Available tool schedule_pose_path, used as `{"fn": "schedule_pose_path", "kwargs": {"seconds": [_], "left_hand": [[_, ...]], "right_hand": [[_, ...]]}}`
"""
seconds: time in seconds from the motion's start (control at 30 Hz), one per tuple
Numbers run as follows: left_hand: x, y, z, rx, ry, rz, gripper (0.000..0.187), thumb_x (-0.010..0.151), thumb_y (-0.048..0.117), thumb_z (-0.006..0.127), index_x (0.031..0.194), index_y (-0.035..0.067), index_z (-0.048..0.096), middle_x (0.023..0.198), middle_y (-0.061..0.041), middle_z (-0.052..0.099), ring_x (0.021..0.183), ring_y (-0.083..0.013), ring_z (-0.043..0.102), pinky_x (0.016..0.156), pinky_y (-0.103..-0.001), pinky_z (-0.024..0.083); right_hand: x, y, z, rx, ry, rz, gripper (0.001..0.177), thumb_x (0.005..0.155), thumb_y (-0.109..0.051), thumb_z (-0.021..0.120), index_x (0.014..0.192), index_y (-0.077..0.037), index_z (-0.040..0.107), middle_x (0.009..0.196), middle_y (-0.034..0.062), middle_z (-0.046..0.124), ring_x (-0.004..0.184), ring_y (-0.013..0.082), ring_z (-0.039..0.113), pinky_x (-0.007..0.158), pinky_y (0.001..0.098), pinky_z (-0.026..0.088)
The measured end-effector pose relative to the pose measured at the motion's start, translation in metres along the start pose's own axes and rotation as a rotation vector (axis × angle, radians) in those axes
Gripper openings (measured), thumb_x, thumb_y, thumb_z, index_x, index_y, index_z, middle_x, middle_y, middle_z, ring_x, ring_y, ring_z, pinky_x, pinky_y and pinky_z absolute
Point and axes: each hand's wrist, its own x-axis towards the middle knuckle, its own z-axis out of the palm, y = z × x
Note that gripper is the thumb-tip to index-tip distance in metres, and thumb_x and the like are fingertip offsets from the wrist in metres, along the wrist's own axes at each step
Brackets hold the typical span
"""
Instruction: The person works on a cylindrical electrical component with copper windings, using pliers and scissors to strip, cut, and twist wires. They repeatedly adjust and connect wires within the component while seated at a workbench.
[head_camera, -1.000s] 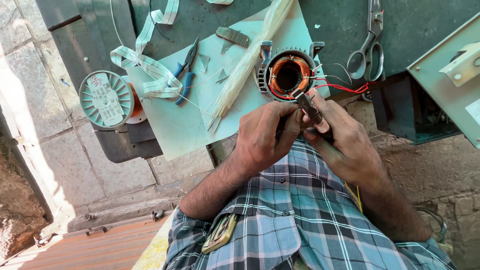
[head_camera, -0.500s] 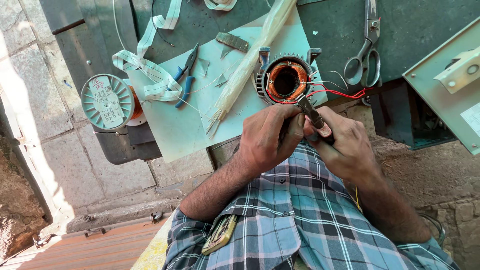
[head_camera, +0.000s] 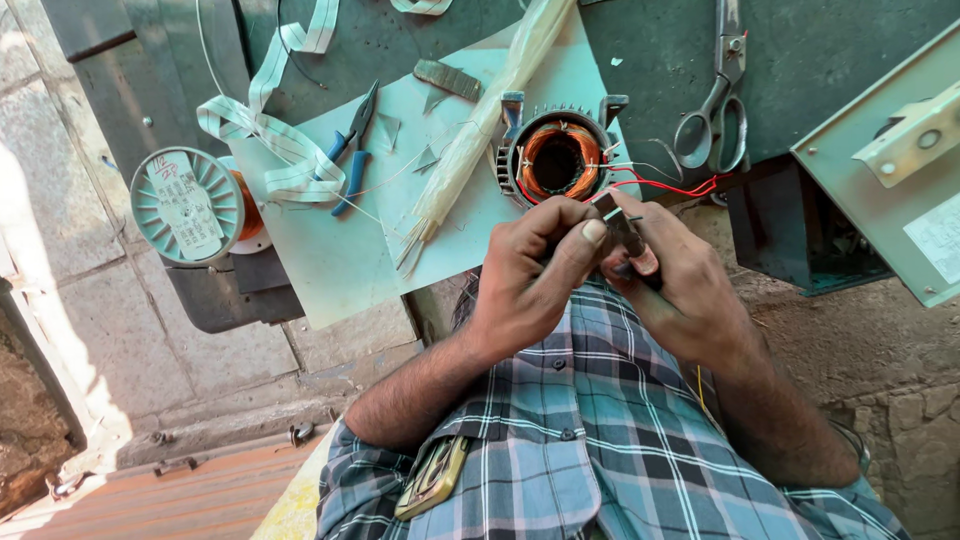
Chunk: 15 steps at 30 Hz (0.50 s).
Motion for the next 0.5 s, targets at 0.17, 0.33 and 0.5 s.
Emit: {"fn": "schedule_pose_path", "kwargs": {"seconds": [0.17, 0.33, 0.5], "left_hand": [[-0.001, -0.004, 0.002, 0.043, 0.028, 0.008, 0.015, 0.111, 0.013, 0.058, 0.108, -0.001, 0.063, 0.079, 0.002, 0.063, 0.070, -0.0016, 0.054, 0.061, -0.022, 0.047], [-0.004, -0.002, 0.003, 0.159, 0.054, 0.112, 0.010, 0.112, 0.011, 0.061, 0.111, 0.001, 0.059, 0.092, -0.002, 0.072, 0.087, -0.0056, 0.072, 0.074, -0.026, 0.060], [-0.008, -0.002, -0.003, 0.504, 0.100, 0.277, 0.014, 0.102, 0.008, 0.069, 0.111, 0.002, 0.060, 0.087, -0.009, 0.069, 0.075, -0.0146, 0.072, 0.068, -0.028, 0.057]], "right_hand": [[-0.004, 0.002, 0.001, -0.060, -0.024, 0.097, 0.043, 0.089, -0.003, 0.069, 0.130, -0.002, 0.058, 0.112, 0.0186, 0.070, 0.101, 0.0337, 0.073, 0.083, 0.0400, 0.057], [-0.008, 0.019, 0.003, -0.016, -0.110, 0.185, 0.032, 0.084, 0.000, 0.065, 0.116, -0.002, 0.062, 0.092, 0.0136, 0.073, 0.085, 0.0282, 0.076, 0.073, 0.0385, 0.058], [-0.003, 0.028, 0.003, 0.408, -0.310, 0.412, 0.021, 0.092, -0.001, 0.060, 0.112, -0.003, 0.060, 0.090, 0.0070, 0.068, 0.078, 0.0142, 0.070, 0.062, 0.0292, 0.062]]}}
